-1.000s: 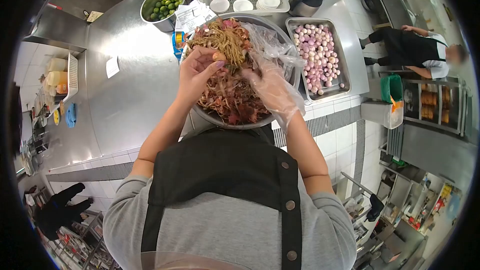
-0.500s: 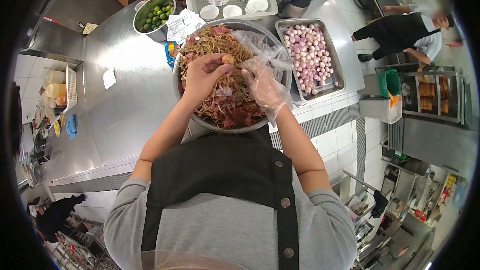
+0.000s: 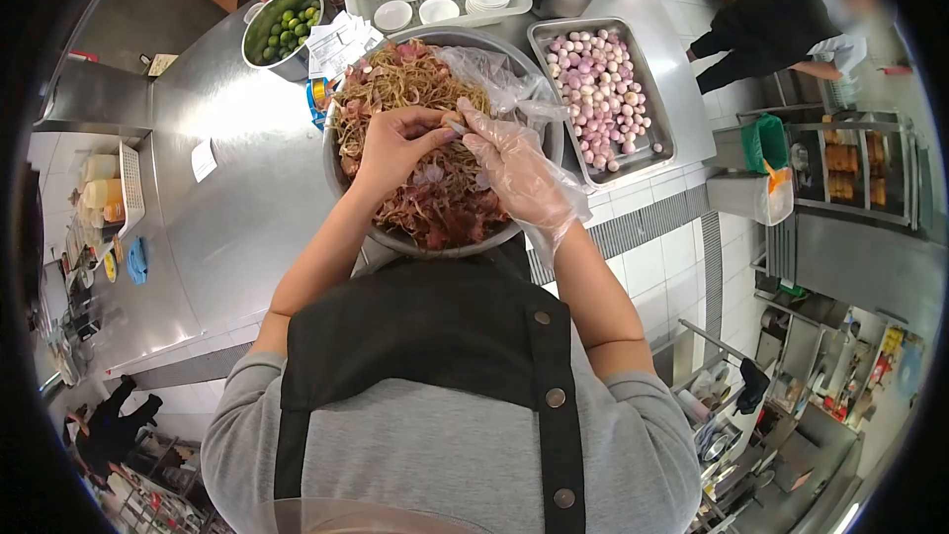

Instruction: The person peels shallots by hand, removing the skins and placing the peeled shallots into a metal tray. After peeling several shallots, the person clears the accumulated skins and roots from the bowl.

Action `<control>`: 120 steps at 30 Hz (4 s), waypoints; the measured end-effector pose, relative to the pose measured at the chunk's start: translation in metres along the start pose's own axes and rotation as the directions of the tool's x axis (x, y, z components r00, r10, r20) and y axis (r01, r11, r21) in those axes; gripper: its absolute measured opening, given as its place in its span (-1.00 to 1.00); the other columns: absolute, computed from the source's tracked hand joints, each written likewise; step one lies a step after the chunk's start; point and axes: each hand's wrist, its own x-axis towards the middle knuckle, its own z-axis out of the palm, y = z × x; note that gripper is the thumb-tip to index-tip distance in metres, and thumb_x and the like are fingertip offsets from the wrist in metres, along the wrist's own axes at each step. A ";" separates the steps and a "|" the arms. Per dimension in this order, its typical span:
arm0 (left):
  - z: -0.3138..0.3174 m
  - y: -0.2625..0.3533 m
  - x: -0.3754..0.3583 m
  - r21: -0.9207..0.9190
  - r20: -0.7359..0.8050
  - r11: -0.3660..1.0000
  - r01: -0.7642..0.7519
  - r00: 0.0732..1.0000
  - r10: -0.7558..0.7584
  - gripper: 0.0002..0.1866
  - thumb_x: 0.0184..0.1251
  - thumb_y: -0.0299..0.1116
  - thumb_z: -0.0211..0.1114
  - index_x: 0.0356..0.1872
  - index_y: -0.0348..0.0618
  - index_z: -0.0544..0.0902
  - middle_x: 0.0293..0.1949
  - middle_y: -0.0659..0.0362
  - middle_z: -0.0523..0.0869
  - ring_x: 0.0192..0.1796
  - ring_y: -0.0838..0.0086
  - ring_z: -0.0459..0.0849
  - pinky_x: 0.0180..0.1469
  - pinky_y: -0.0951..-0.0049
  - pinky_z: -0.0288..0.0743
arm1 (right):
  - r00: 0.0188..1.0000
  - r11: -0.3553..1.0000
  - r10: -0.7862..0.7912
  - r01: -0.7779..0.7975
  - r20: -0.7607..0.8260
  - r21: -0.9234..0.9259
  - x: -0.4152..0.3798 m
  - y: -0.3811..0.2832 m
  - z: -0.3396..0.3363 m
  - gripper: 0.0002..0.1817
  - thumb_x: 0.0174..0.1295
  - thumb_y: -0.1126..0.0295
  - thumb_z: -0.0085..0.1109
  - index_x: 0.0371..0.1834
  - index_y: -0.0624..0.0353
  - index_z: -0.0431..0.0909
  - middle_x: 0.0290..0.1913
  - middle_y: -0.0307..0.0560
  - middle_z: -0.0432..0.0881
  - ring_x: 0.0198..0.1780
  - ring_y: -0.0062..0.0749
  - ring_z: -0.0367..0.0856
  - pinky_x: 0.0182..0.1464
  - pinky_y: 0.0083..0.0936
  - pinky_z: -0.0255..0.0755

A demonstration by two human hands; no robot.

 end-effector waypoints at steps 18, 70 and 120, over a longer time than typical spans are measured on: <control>-0.007 -0.006 -0.006 -0.232 0.111 0.972 0.045 0.994 -0.020 -0.82 0.34 -0.48 0.45 -0.12 -0.37 0.77 -0.31 0.24 0.79 -0.33 0.69 0.66 -0.25 0.61 0.52 | 0.988 0.979 -0.138 0.124 0.075 0.161 0.004 0.004 0.010 -0.54 0.56 0.29 0.04 0.42 0.27 0.46 0.37 -0.01 0.56 0.39 -0.38 0.46 0.46 -0.45 0.22; -0.002 -0.006 -0.033 -0.520 -0.103 0.853 -0.055 0.995 0.002 -0.67 0.30 -0.67 0.39 0.07 -0.42 0.59 0.00 0.10 0.73 0.07 0.49 0.69 0.13 0.51 0.61 | 0.993 0.999 0.034 -0.033 -0.111 0.014 -0.002 0.002 0.014 -0.52 0.53 0.27 0.06 0.51 -0.10 0.43 -0.40 -0.28 0.55 -0.46 -0.68 0.37 -0.37 -0.66 0.34; 0.011 -0.031 -0.040 -0.539 -0.248 0.839 -0.069 0.965 -0.080 -0.73 0.26 -0.63 0.46 -0.01 -0.43 0.71 -0.08 0.04 0.80 -0.04 0.47 0.76 0.10 0.51 0.65 | 0.975 0.688 0.214 -0.188 0.051 0.701 0.017 0.018 0.047 -0.49 0.53 0.41 0.04 0.53 -0.09 0.39 -0.46 -0.36 0.41 -0.55 -0.69 0.22 -0.59 -0.70 0.10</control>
